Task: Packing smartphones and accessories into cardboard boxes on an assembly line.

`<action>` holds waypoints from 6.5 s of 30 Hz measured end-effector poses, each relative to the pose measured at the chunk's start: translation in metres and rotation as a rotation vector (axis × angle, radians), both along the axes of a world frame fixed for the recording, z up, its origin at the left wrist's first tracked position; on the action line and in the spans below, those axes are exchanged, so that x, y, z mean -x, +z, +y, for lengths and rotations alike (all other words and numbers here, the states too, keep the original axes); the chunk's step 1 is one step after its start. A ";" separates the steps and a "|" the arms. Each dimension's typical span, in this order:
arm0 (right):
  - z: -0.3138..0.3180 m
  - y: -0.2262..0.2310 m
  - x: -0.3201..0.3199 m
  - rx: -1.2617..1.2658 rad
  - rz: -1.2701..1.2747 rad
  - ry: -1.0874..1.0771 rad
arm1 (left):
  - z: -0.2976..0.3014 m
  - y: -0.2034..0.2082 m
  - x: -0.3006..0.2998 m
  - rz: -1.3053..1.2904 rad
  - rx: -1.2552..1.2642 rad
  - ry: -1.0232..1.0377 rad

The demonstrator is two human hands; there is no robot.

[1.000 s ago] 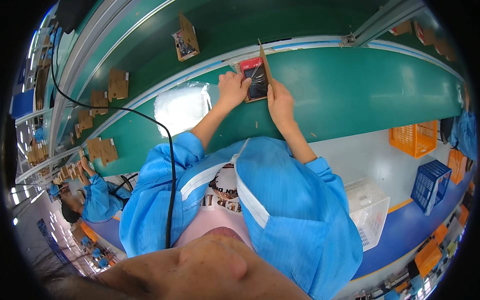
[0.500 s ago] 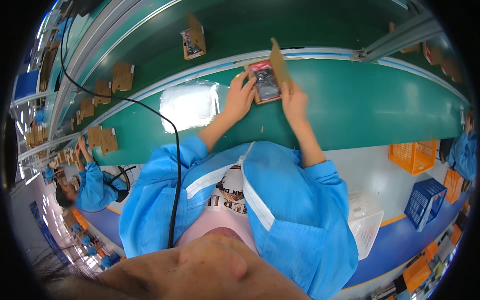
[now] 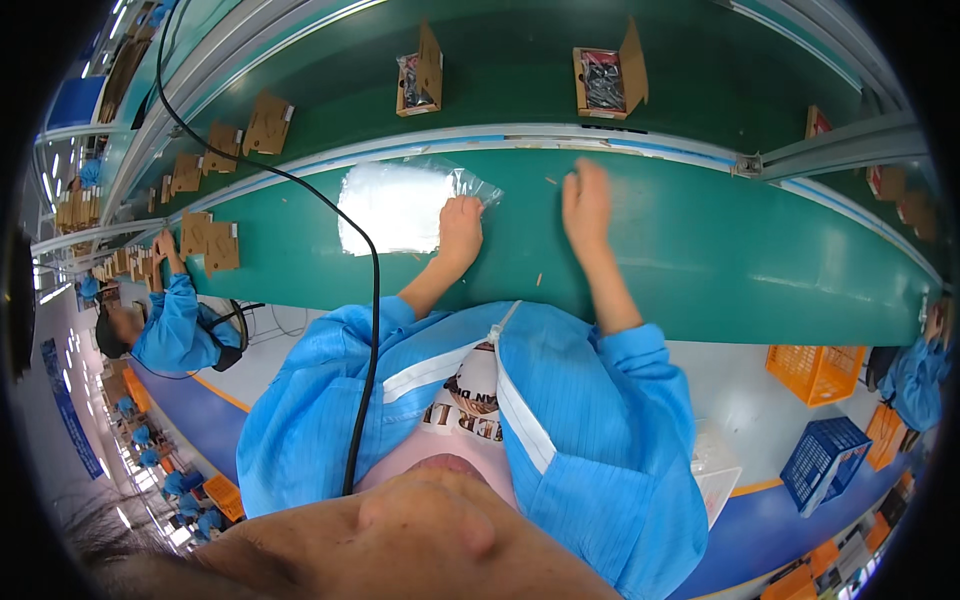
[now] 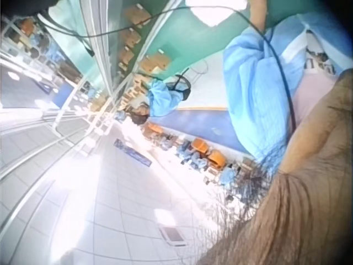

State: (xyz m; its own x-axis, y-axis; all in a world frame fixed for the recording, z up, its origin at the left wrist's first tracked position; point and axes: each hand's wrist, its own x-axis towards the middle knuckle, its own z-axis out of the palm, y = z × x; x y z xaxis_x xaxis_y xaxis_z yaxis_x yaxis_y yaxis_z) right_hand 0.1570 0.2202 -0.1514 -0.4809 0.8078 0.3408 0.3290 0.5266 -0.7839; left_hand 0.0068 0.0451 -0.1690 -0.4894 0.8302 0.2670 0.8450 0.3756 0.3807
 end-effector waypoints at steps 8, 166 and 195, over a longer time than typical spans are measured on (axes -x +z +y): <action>-0.056 0.007 0.018 0.704 -0.156 0.217 | 0.022 0.004 -0.029 -0.227 -0.182 -0.094; 0.457 -0.058 -0.201 0.133 0.018 -1.105 | 0.165 -0.018 -0.133 -0.190 -0.136 -0.202; 0.083 0.036 -0.220 -0.090 -0.157 -0.107 | 0.161 -0.017 -0.133 -0.033 -0.275 -0.294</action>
